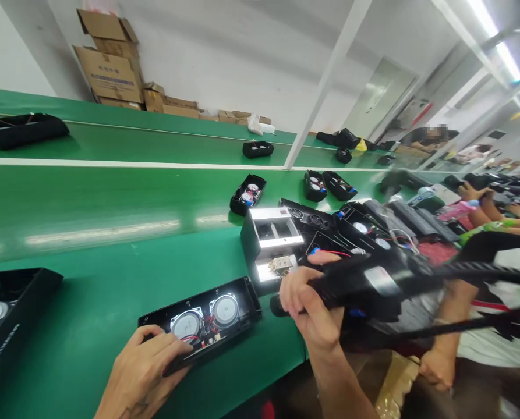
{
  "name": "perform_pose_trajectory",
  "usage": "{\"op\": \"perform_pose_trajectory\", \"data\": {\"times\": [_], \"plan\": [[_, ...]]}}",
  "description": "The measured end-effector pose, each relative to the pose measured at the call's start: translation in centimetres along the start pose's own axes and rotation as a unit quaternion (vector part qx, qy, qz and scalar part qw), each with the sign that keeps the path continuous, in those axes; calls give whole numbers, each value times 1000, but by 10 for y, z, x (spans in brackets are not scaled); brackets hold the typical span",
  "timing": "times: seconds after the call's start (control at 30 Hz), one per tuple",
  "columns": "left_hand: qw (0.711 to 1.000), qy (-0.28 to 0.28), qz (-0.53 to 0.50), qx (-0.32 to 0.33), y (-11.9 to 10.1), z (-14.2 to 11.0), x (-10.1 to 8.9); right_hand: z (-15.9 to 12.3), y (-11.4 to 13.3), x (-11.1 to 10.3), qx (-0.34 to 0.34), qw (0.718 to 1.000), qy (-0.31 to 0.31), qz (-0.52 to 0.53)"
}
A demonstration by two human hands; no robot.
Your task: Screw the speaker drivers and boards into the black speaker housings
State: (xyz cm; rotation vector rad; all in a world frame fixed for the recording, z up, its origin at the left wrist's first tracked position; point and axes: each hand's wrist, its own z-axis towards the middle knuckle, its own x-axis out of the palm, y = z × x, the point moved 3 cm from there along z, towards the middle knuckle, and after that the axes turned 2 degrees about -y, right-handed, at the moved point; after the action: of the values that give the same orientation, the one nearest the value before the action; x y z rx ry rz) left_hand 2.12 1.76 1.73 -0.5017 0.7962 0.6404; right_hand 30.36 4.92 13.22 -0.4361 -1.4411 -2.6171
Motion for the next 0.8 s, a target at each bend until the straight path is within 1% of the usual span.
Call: {"op": "perform_pose_trajectory", "data": {"times": [0.07, 0.13, 0.23, 0.33, 0.47, 0.57, 0.8], "plan": [[1000, 3, -3, -2, -4, 2, -1, -14, -1, 15, -7, 1000, 10, 28], [1000, 6, -5, -8, -7, 3, -2, -24, -9, 26, 5, 999, 30, 42], [1000, 3, -19, -10, -7, 4, -4, -32, -23, 36, 22, 997, 48, 49], [1000, -5, -29, -9, -7, 6, -4, -34, -31, 37, 32, 997, 51, 45], [999, 3, -28, -17, -8, 8, -3, -37, -33, 37, 47, 996, 54, 49], [1000, -2, -26, -17, -8, 9, -4, -39, -35, 38, 51, 996, 56, 49], [999, 0, -35, -10, -12, 9, -6, -47, -40, 42, 29, 996, 82, 7]]}}
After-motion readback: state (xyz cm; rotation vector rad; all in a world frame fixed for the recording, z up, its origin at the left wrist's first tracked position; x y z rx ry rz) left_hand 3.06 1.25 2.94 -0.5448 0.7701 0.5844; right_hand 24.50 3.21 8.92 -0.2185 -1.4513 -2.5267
